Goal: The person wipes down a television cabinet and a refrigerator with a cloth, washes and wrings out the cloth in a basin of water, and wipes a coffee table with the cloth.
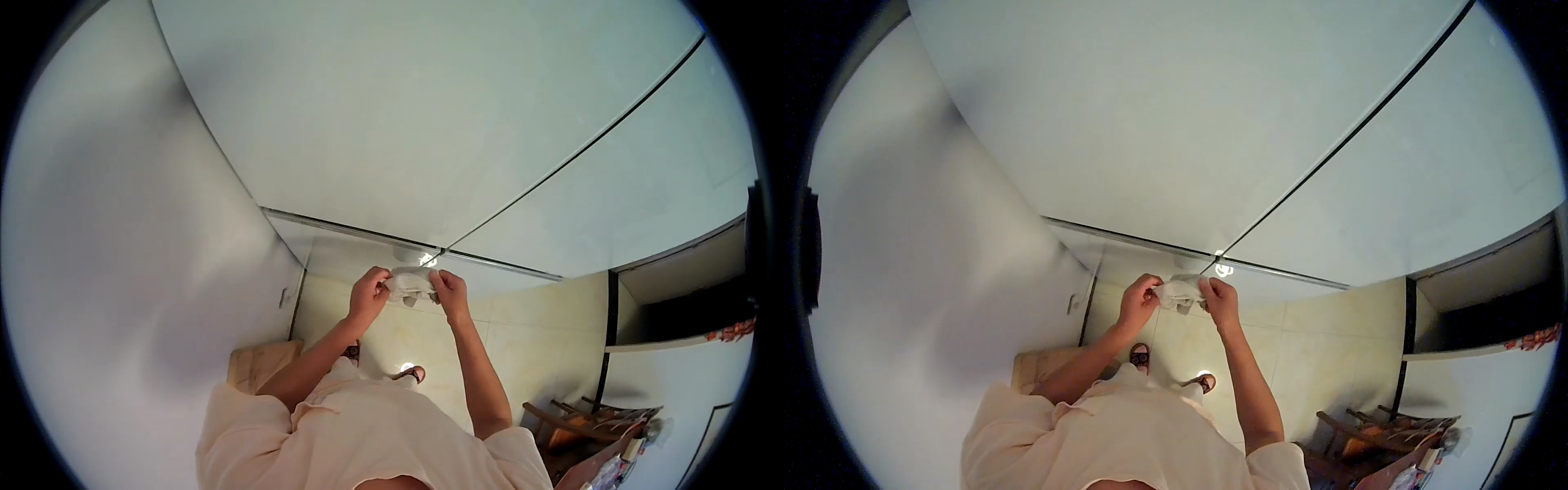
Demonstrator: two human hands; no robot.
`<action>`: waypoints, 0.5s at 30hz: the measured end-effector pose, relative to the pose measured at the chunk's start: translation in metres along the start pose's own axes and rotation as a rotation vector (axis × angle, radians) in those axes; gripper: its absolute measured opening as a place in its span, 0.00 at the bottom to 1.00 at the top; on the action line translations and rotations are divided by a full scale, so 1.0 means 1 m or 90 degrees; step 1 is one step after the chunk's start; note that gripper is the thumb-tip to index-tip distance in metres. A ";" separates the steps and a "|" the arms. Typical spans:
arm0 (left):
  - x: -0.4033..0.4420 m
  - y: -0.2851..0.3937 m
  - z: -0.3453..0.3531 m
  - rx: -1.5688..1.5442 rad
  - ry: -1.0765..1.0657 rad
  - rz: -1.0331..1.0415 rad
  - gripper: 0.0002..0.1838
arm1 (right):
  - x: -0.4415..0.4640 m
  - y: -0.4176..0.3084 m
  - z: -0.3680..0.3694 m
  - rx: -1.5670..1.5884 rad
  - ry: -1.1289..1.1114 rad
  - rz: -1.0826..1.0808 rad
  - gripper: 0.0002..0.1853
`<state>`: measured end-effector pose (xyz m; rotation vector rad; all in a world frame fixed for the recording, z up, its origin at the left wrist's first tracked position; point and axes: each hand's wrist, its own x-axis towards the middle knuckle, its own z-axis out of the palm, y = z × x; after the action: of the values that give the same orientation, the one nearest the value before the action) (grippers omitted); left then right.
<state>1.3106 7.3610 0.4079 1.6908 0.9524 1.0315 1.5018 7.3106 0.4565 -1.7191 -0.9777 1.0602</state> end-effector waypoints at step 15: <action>0.064 -0.030 0.047 -0.190 0.290 -0.118 0.07 | -0.019 -0.002 0.027 -0.309 0.134 -0.473 0.21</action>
<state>1.3724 7.4135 0.3820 1.1203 1.1502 1.3863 1.4698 7.3015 0.4563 -1.5627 -1.6444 0.1609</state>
